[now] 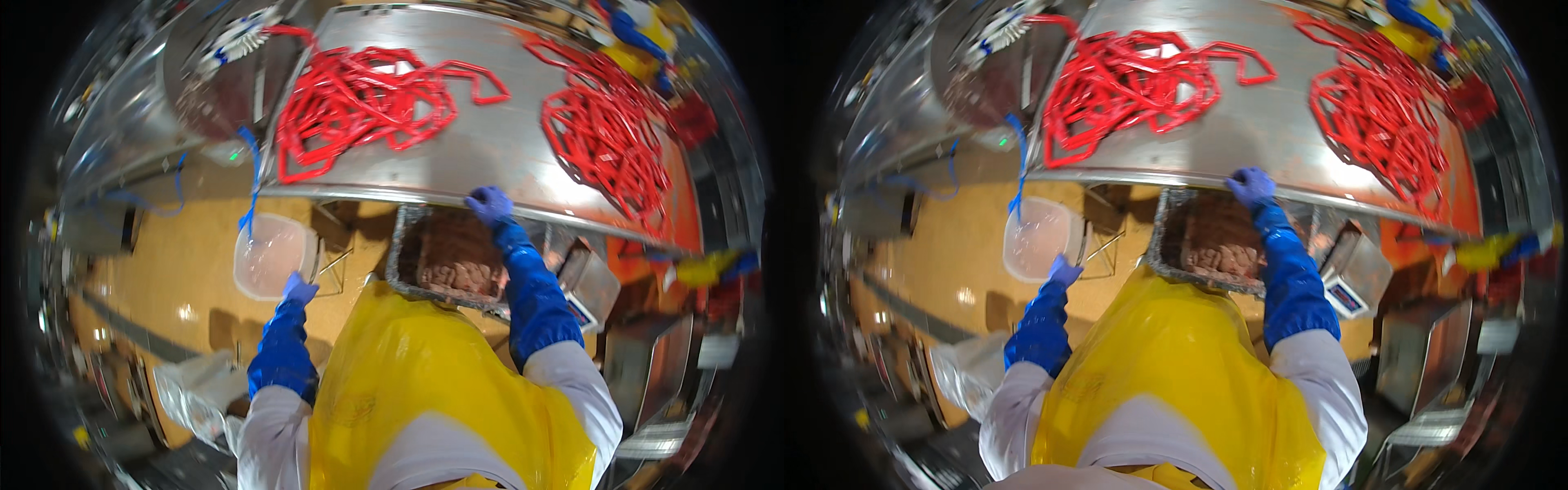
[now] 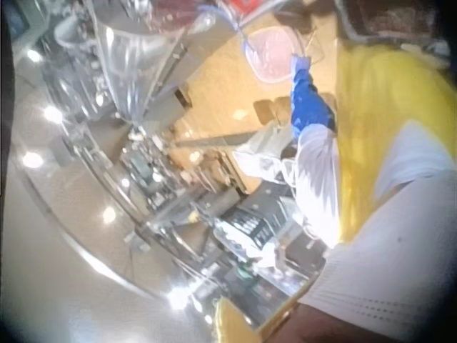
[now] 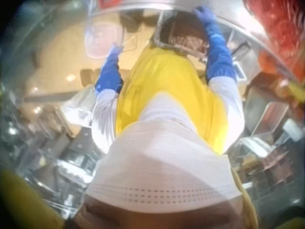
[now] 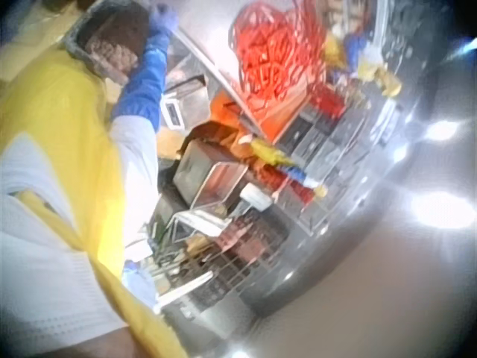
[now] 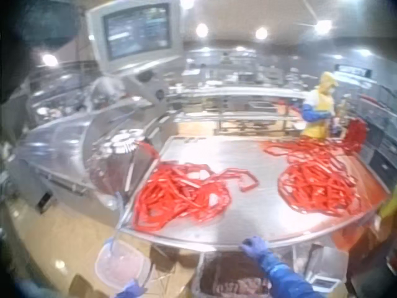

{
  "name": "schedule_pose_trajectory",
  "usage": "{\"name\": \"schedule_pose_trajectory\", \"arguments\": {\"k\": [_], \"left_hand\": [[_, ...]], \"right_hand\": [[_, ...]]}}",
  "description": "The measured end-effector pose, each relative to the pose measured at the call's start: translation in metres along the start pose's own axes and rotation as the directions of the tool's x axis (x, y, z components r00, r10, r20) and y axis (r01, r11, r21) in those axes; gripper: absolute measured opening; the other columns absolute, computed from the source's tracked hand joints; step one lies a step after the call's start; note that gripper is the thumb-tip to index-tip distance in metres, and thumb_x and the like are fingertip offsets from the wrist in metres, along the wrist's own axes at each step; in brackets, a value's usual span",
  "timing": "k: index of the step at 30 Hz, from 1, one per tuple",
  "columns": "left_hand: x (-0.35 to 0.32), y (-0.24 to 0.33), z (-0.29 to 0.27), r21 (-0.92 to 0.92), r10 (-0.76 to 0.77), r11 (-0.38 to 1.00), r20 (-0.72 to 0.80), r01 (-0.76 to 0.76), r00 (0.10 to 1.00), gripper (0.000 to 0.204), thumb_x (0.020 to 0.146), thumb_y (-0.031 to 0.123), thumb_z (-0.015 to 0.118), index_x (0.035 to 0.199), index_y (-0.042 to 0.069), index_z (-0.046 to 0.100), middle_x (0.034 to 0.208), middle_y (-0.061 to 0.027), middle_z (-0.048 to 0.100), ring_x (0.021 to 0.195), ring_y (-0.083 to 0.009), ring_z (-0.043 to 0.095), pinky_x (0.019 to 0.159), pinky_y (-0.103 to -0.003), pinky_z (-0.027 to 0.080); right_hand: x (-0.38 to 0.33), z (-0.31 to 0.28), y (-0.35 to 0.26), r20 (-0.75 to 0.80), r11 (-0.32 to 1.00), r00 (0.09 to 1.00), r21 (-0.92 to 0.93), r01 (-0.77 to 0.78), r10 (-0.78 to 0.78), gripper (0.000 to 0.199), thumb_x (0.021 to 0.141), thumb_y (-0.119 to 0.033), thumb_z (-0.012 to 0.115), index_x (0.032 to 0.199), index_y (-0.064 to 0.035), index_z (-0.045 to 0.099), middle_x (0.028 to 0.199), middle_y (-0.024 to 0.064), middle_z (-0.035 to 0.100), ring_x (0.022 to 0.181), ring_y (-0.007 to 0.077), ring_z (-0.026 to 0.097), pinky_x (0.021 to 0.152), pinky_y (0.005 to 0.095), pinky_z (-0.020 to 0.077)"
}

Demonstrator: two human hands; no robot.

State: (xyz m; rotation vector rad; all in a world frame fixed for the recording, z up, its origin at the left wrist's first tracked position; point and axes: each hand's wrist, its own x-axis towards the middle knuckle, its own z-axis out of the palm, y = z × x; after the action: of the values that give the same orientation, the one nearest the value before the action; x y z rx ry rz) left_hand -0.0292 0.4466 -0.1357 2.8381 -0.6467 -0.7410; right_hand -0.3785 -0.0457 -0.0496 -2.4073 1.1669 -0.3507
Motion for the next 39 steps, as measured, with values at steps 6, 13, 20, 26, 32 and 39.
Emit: {"name": "schedule_pose_trajectory", "arguments": {"k": [6, 13, 20, 26, 32, 39], "left_hand": [[-0.014, 0.001, -0.007, 0.030, -0.052, 0.998, 0.031, 0.051, 0.998, 0.077, 0.068, 0.041, 0.080, 0.125, -0.001, 0.051, 0.122, -0.0242, 0.060, 0.114, -0.0392, 0.059, 0.096, -0.045, 0.048], [-0.013, 0.000, -0.007, 0.057, -0.049, 0.997, 0.019, 0.047, 0.999, 0.073, 0.068, 0.042, 0.078, 0.123, 0.001, 0.052, 0.120, -0.0226, 0.061, 0.112, -0.0383, 0.060, 0.095, -0.046, 0.049], [-0.020, 0.000, -0.009, 0.061, -0.024, 0.998, -0.026, 0.026, 0.999, 0.074, 0.067, 0.042, 0.080, 0.122, 0.002, 0.054, 0.118, -0.0213, 0.062, 0.110, -0.0380, 0.061, 0.094, -0.046, 0.050], [-0.016, -0.001, -0.010, 0.077, -0.055, 0.996, 0.022, 0.054, 0.998, 0.076, 0.067, 0.044, 0.078, 0.124, 0.001, 0.051, 0.116, -0.0220, 0.062, 0.110, -0.0376, 0.061, 0.094, -0.047, 0.050], [-0.022, -0.004, -0.009, -0.004, -0.006, 1.000, -0.015, 0.006, 1.000, 0.076, 0.065, 0.042, 0.079, 0.123, 0.001, 0.053, 0.119, -0.0225, 0.062, 0.111, -0.0384, 0.061, 0.094, -0.046, 0.050], [-0.011, -0.010, -0.003, -0.016, 0.053, 0.998, -0.013, -0.053, 0.999, 0.080, 0.067, 0.039, 0.081, 0.128, -0.001, 0.049, 0.125, -0.0240, 0.059, 0.116, -0.0394, 0.058, 0.098, -0.045, 0.047]], "right_hand": [[0.000, 0.009, -0.010, -0.031, 0.999, 0.999, -0.047, -0.016, 0.015, 0.034, 0.079, -0.052, 0.071, 0.096, -0.0219, 0.074, 0.097, 0.0064, 0.069, 0.099, 0.0293, 0.063, 0.087, 0.0465, 0.0483], [0.002, 0.013, -0.002, -0.027, 0.999, 0.999, -0.041, 0.024, -0.025, 0.035, 0.080, -0.048, 0.072, 0.097, -0.0175, 0.073, 0.099, 0.0108, 0.068, 0.097, 0.0310, 0.064, 0.086, 0.0453, 0.0502], [0.004, 0.015, -0.005, -0.023, 0.997, 0.999, -0.058, 0.047, -0.048, 0.035, 0.081, -0.048, 0.072, 0.096, -0.0165, 0.073, 0.100, 0.0085, 0.069, 0.098, 0.0305, 0.064, 0.086, 0.0445, 0.0503], [0.003, 0.021, 0.001, -0.052, 0.995, 0.998, -0.090, 0.038, -0.043, 0.032, 0.081, -0.048, 0.072, 0.095, -0.0196, 0.073, 0.096, 0.0076, 0.069, 0.094, 0.0295, 0.064, 0.083, 0.0445, 0.0507], [0.006, 0.021, 0.014, -0.010, 0.991, 0.991, -0.023, 0.134, -0.134, 0.033, 0.081, -0.047, 0.071, 0.093, -0.0167, 0.073, 0.097, 0.0096, 0.069, 0.094, 0.0306, 0.064, 0.084, 0.0443, 0.0507], [-0.001, 0.008, -0.007, -0.005, 0.991, 1.000, -0.130, -0.024, 0.023, 0.037, 0.080, -0.052, 0.068, 0.096, -0.0198, 0.075, 0.099, 0.0106, 0.069, 0.098, 0.0316, 0.064, 0.087, 0.0456, 0.0503]]}}
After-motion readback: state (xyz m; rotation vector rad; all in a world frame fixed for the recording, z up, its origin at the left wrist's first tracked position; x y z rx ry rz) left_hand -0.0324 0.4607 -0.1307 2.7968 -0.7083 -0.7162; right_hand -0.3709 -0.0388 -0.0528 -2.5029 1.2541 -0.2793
